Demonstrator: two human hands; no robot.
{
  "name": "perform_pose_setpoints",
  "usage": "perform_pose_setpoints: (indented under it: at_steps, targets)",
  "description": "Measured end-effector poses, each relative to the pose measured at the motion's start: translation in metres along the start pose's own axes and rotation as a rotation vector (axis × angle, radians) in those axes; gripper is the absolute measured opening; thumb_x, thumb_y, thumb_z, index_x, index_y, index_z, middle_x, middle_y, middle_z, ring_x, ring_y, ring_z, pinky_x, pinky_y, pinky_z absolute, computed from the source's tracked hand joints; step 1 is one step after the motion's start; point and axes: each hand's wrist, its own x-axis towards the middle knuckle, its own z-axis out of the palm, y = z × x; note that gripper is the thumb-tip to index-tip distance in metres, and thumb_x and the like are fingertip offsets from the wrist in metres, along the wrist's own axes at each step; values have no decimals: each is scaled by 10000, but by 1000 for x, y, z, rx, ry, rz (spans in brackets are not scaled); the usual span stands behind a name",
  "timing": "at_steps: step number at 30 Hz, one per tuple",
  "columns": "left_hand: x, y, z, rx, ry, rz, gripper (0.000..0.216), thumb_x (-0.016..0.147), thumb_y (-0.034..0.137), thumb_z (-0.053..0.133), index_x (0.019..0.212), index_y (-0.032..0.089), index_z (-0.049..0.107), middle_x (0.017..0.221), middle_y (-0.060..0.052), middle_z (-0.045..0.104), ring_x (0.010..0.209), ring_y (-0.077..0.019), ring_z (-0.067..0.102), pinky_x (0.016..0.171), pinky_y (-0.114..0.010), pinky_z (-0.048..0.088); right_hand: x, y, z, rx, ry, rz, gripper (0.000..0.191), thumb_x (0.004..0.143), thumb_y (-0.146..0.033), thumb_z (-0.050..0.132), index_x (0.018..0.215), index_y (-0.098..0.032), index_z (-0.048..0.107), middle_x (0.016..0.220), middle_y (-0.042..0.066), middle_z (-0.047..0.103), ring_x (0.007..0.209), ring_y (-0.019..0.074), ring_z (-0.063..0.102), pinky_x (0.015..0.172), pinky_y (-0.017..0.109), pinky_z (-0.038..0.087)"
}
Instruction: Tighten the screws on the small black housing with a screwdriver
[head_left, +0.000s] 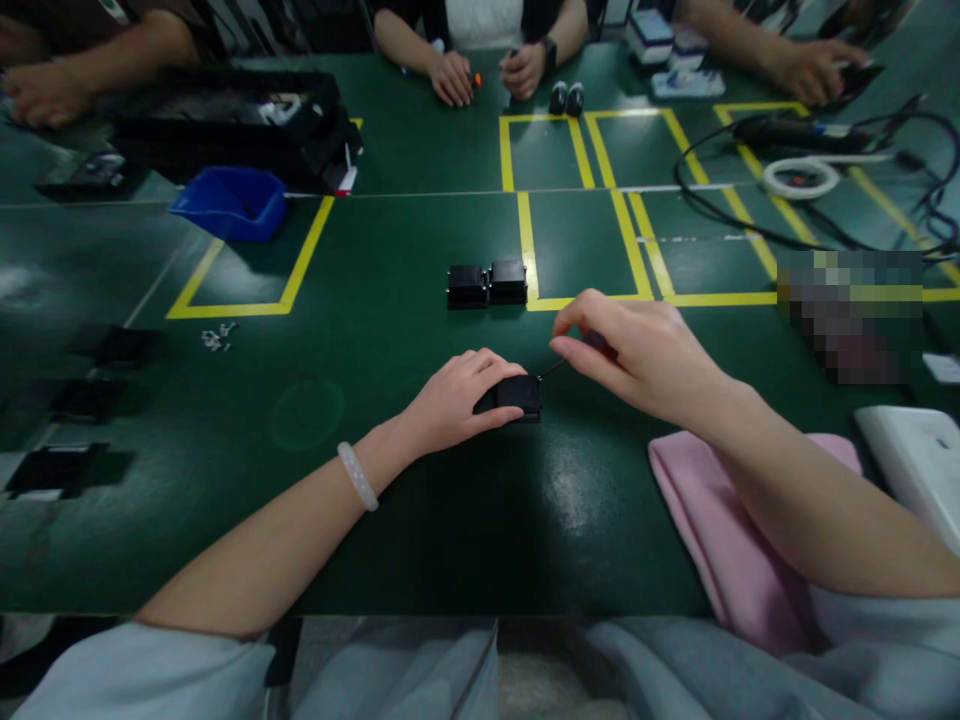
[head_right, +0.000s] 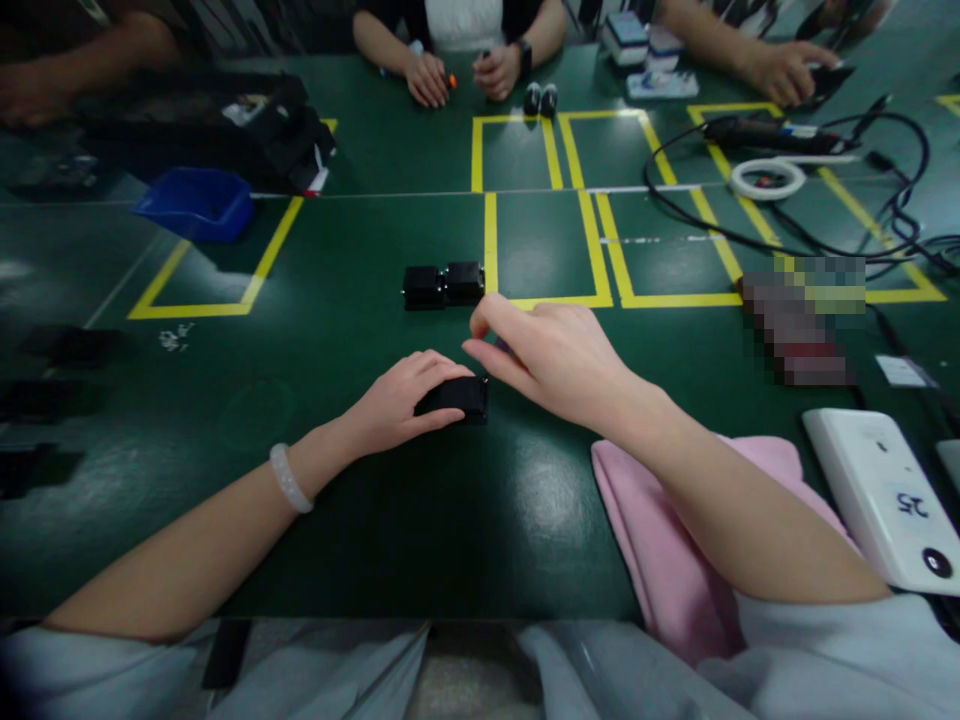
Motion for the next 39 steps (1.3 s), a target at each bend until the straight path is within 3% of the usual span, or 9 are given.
perform_pose_setpoints:
  at_steps: [6, 12, 17, 23, 28, 33, 39]
  targets:
    - [0, 2, -1, -3, -5, -14, 457, 978, 548, 468, 1284, 215, 529, 1206, -84, 585, 1114, -249, 520, 962, -396, 407, 1, 0, 1, 6, 21, 18, 196, 936, -268, 421, 1052, -176, 551, 653, -18, 573, 560, 118, 531, 565, 244, 318]
    - [-1, 1, -1, -3, -6, -11, 456, 977, 545, 473, 1282, 212, 532, 1211, -88, 582, 1109, -248, 522, 972, -401, 408, 1, 0, 0, 0, -4, 11, 207, 953, -367, 444, 952, -194, 558, 658, -6, 577, 603, 133, 552, 578, 246, 321]
    - [-1, 1, -1, 1, 1, -16, 460, 975, 546, 475, 1287, 212, 530, 1210, -87, 583, 1112, -251, 522, 969, -399, 414, 0, 0, 1, 19, 25, 15, 193, 930, -252, 427, 1068, -178, 539, 661, -19, 582, 555, 115, 531, 562, 243, 321]
    - [-1, 0, -1, 5, 3, 0, 456, 978, 539, 474, 1285, 208, 536, 1215, -87, 584, 1113, -248, 522, 978, -397, 404, 0, 0, 1, -2, 2, 20, 188, 949, -357, 451, 956, -198, 551, 664, -7, 593, 598, 128, 558, 579, 245, 334]
    - [0, 1, -1, 8, -3, -1, 457, 978, 533, 479, 1294, 206, 522, 1214, -86, 582, 1109, -247, 518, 959, -392, 405, 0, 0, 1, 31, 24, 25, 204, 917, -247, 447, 1098, -190, 522, 745, -6, 650, 590, 114, 558, 572, 245, 326]
    - [0, 0, -1, 5, -2, -4, 455, 980, 532, 477, 1301, 212, 518, 1222, -84, 579, 1120, -247, 516, 967, -391, 403, 0, 1, 0, 40, -1, 33, 178, 940, -374, 485, 946, -207, 546, 657, -17, 590, 593, 126, 556, 572, 246, 316]
    - [0, 0, -1, 8, -4, -14, 460, 976, 540, 476, 1299, 216, 520, 1228, -89, 574, 1127, -254, 520, 963, -397, 412, 1, 2, 0, 73, 22, 34, 168, 920, -251, 449, 1060, -206, 530, 680, -32, 595, 578, 111, 544, 565, 240, 307]
